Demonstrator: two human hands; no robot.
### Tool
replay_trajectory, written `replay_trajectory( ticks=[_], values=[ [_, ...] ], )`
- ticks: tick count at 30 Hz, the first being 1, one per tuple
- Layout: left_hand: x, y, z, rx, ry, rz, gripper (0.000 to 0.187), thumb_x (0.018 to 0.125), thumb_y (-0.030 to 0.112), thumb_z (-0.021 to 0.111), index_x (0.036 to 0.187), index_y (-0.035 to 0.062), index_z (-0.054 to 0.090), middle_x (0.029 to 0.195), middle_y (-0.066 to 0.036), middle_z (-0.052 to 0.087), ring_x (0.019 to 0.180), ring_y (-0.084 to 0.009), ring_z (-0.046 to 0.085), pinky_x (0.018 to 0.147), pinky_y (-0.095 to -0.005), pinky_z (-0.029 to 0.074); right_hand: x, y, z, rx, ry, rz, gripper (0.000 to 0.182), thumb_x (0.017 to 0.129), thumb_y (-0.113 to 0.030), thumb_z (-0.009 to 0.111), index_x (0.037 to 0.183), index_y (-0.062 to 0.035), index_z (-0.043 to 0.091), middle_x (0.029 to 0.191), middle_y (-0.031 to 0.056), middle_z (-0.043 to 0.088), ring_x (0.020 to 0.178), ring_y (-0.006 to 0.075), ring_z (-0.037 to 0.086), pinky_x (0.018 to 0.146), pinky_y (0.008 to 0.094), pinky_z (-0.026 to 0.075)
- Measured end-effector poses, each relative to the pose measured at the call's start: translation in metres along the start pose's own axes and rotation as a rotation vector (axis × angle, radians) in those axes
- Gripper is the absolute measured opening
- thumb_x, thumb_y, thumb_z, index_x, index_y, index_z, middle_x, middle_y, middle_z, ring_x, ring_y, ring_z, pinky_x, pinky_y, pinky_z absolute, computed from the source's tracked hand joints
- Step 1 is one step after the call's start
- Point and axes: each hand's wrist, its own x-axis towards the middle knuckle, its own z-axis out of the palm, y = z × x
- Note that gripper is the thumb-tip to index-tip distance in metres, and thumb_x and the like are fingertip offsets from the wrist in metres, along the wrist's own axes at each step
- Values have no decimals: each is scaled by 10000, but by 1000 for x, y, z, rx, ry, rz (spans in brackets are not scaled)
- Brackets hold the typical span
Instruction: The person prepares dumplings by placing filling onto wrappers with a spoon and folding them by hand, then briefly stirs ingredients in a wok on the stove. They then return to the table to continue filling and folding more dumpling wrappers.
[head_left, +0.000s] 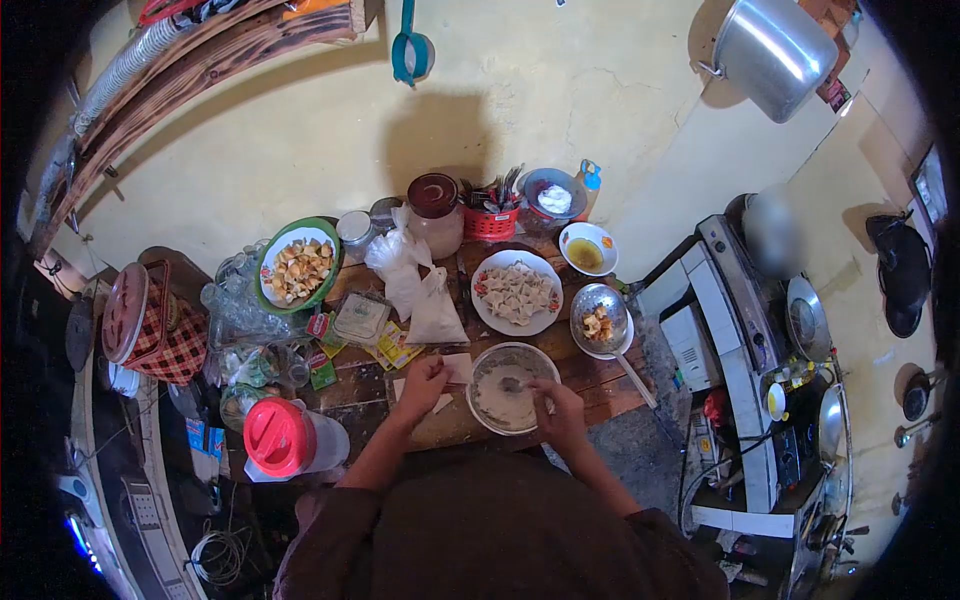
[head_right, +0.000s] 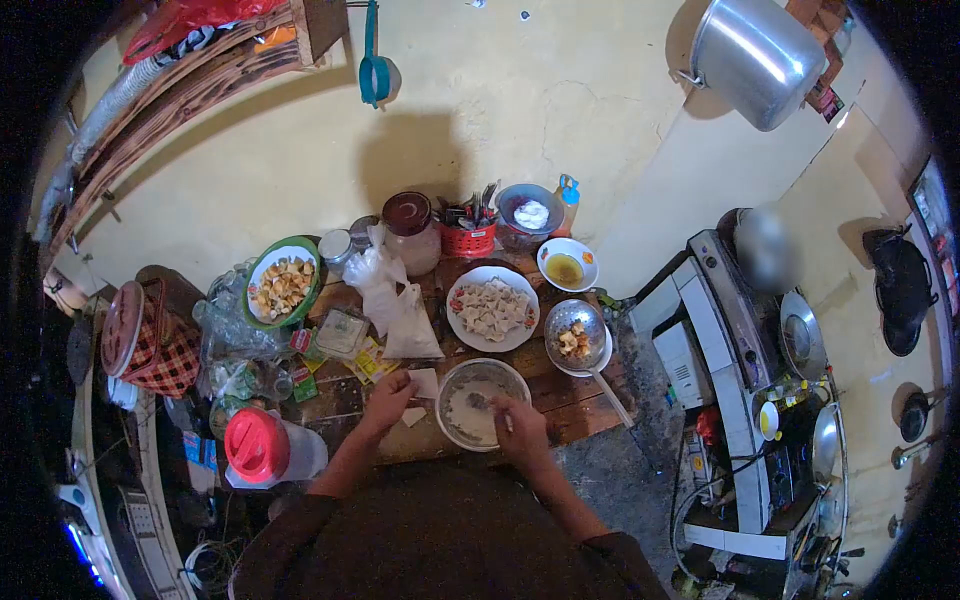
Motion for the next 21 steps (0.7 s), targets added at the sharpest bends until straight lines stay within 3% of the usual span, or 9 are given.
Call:
replay_trajectory(
  ticks=[2, 3, 5, 8, 15, 21],
  values=[
    [-5, 4, 13, -382, -60, -327, 148, 902, 150, 518, 955, 14, 541, 874, -59, 598, 739, -166, 612, 669, -278, 539, -12, 16, 21, 22, -132, 16, 109, 781, -14, 562, 888, -22, 549, 859, 176, 627, 760, 333, 619, 651, 378, 493],
    [-7, 0, 20, -383, -58, -326, 148, 902, 150, 518, 955, 14, 541, 874, -59, 598, 739, -166, 612, 669, -278, 539, -15, 21, 28, 22, -132, 14, 109, 781, -14, 562, 888, -22, 549, 859, 176, 627, 760, 333, 619, 651, 378, 493],
    [-10, -18, 31, -612, -16, -553, 175, 905, 178, 515, 995, 28, 520, 944, -81, 599, 783, -191, 629, 700, -291, 552, -20, 27, 42, -12, -178, -89, 126, 776, -21, 567, 900, -26, 543, 817, 179, 613, 738, 361, 602, 625, 404, 479],
    [-12, -38, 38, -671, -20, -561, 214, 911, 200, 506, 1044, 31, 498, 944, -95, 604, 814, -200, 637, 698, -291, 552, -26, 35, 54, -82, -314, -48, 126, 771, -18, 568, 891, -27, 530, 796, 180, 600, 727, 364, 595, 616, 419, 469],
    [-11, -36, 41, -633, 47, -602, 223, 909, 198, 499, 1058, 33, 495, 927, -110, 613, 787, -199, 647, 665, -274, 548, -41, 29, 64, 11, -246, 24, 88, 802, -12, 536, 878, -16, 493, 817, 186, 595, 731, 358, 598, 605, 397, 468],
    [-7, -53, 38, -667, 18, -553, 240, 903, 197, 502, 1076, 30, 501, 901, -109, 619, 737, -193, 649, 637, -271, 545, -29, 24, 57, 70, -228, 328, 84, 865, -53, 515, 842, -3, 452, 784, 158, 602, 699, 248, 637, 616, 355, 490]
  ],
)
